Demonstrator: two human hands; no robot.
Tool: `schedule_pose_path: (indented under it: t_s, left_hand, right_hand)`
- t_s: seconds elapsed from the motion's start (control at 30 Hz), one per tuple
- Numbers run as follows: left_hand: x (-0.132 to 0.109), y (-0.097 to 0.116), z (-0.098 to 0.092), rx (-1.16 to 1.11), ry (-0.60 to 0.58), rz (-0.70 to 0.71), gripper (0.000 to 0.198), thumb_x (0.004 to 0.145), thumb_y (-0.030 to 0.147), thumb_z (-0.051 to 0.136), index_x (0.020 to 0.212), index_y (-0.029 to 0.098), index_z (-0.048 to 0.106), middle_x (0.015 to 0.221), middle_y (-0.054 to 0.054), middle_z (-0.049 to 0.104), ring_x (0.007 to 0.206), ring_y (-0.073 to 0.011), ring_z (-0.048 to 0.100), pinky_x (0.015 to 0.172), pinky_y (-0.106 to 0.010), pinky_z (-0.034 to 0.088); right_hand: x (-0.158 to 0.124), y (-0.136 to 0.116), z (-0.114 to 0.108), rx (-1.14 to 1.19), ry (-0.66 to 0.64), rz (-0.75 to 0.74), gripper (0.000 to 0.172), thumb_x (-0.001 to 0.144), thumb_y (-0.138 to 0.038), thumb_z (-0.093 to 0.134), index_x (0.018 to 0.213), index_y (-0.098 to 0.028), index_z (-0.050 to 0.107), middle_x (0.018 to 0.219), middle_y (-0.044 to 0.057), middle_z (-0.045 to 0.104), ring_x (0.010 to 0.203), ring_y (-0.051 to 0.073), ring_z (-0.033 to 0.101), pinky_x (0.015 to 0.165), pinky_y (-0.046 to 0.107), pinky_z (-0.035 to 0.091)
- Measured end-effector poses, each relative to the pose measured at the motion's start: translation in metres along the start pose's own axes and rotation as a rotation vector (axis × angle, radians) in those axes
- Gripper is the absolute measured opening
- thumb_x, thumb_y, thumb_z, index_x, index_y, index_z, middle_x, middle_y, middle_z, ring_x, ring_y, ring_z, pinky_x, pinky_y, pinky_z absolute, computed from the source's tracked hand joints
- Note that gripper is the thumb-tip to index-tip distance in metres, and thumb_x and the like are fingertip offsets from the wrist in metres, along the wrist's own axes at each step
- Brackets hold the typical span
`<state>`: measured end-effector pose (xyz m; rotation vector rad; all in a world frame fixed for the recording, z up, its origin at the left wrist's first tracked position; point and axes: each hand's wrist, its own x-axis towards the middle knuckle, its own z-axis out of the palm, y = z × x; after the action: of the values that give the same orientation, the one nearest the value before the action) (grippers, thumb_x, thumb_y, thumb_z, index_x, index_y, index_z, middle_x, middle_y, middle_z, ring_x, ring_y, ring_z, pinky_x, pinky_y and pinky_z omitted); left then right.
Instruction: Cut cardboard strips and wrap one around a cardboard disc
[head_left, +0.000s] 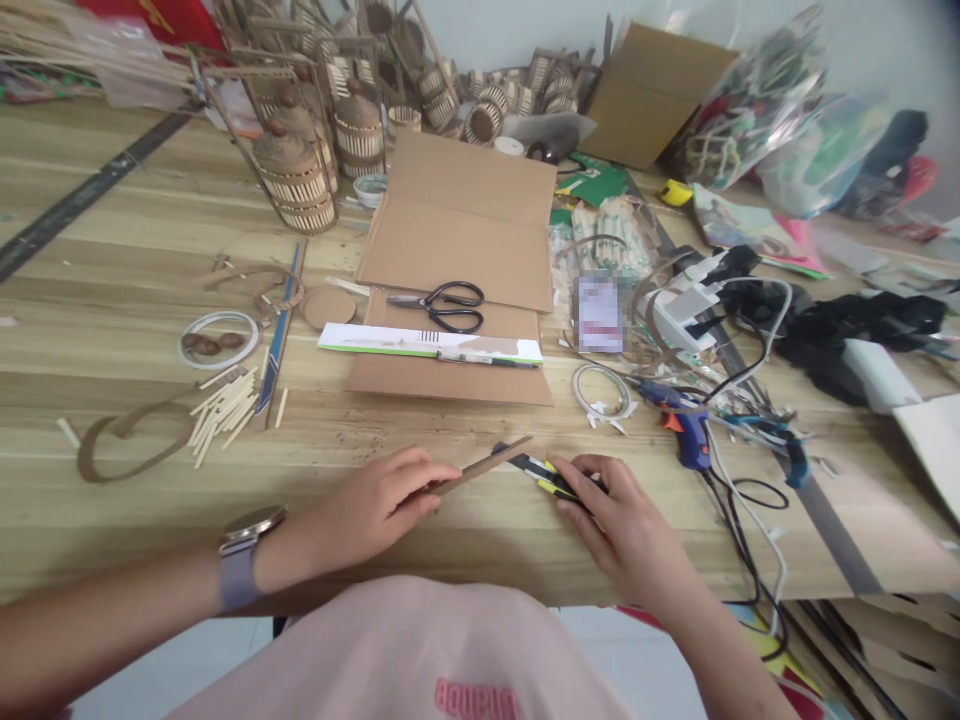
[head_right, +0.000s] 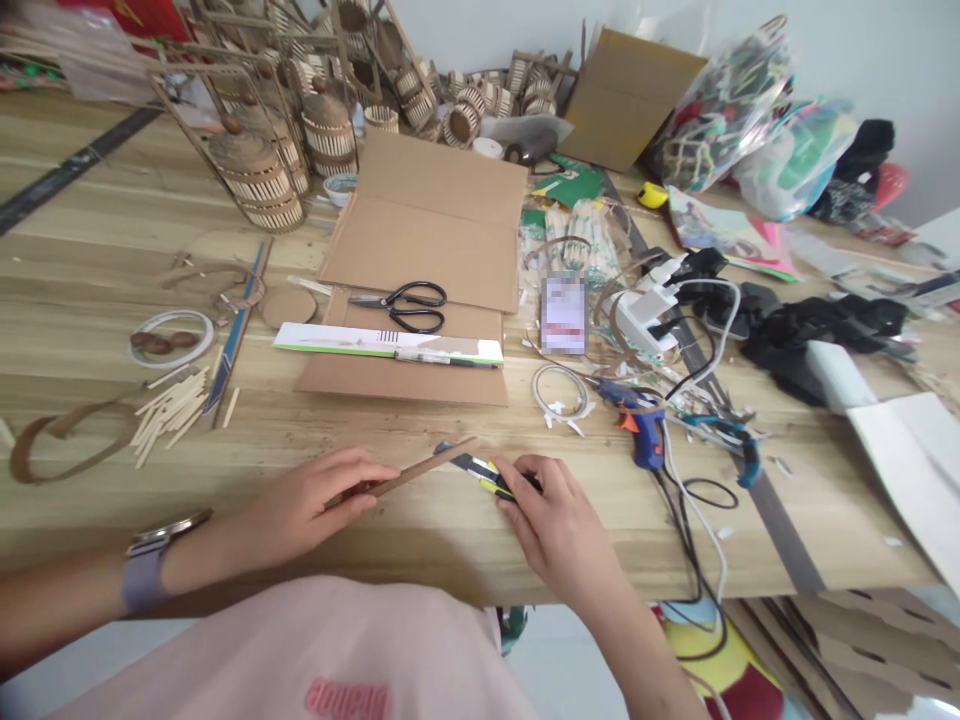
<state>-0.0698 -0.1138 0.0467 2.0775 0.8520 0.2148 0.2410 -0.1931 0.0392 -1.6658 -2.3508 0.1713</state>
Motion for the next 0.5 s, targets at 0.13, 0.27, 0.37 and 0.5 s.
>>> schedule_pose_path:
  t_s: [0.13,0.27,0.37,0.5]
  left_hand:
    - [0.023,-0.001,0.015,0.275,0.089,0.142,0.028,0.101,0.019,0.042,0.123,0.019,0.060,0.103,-0.007,0.062,0.097,-0.0205,0.058,0.089,-0.034,0.049]
    - [0.035,-0.009,0.024,0.573,0.132,0.268,0.028,0.102,0.016,0.039,0.121,0.013,0.059,0.100,-0.010,0.061,0.095,-0.0237,0.054,0.085,-0.037,0.050]
    - [0.025,-0.012,0.025,0.767,0.131,0.325,0.035,0.101,0.010,0.033,0.130,0.011,0.051,0.105,-0.013,0.061,0.094,-0.0244,0.055,0.082,-0.038,0.050]
    - [0.001,-0.017,0.025,0.860,0.070,0.354,0.039,0.102,0.007,0.021,0.130,0.008,0.047,0.101,-0.012,0.064,0.086,-0.0227,0.058,0.074,-0.035,0.049]
  right_hand:
    - [0.014,-0.003,0.011,0.032,-0.063,0.090,0.042,0.097,-0.029,0.046,0.139,-0.022,0.052,0.107,0.012,0.059,0.100,0.024,0.060,0.086,0.039,0.057]
    - [0.022,0.000,0.020,0.008,-0.091,0.106,0.042,0.097,-0.031,0.045,0.137,-0.021,0.054,0.107,0.012,0.061,0.100,0.026,0.060,0.088,0.042,0.056]
    - [0.022,0.002,0.022,-0.002,-0.085,0.106,0.042,0.097,-0.032,0.045,0.137,-0.023,0.056,0.107,0.012,0.062,0.098,0.026,0.061,0.087,0.042,0.056]
    - [0.021,0.003,0.023,-0.011,-0.067,0.106,0.042,0.097,-0.035,0.045,0.136,-0.024,0.057,0.107,0.012,0.062,0.096,0.026,0.061,0.085,0.042,0.056]
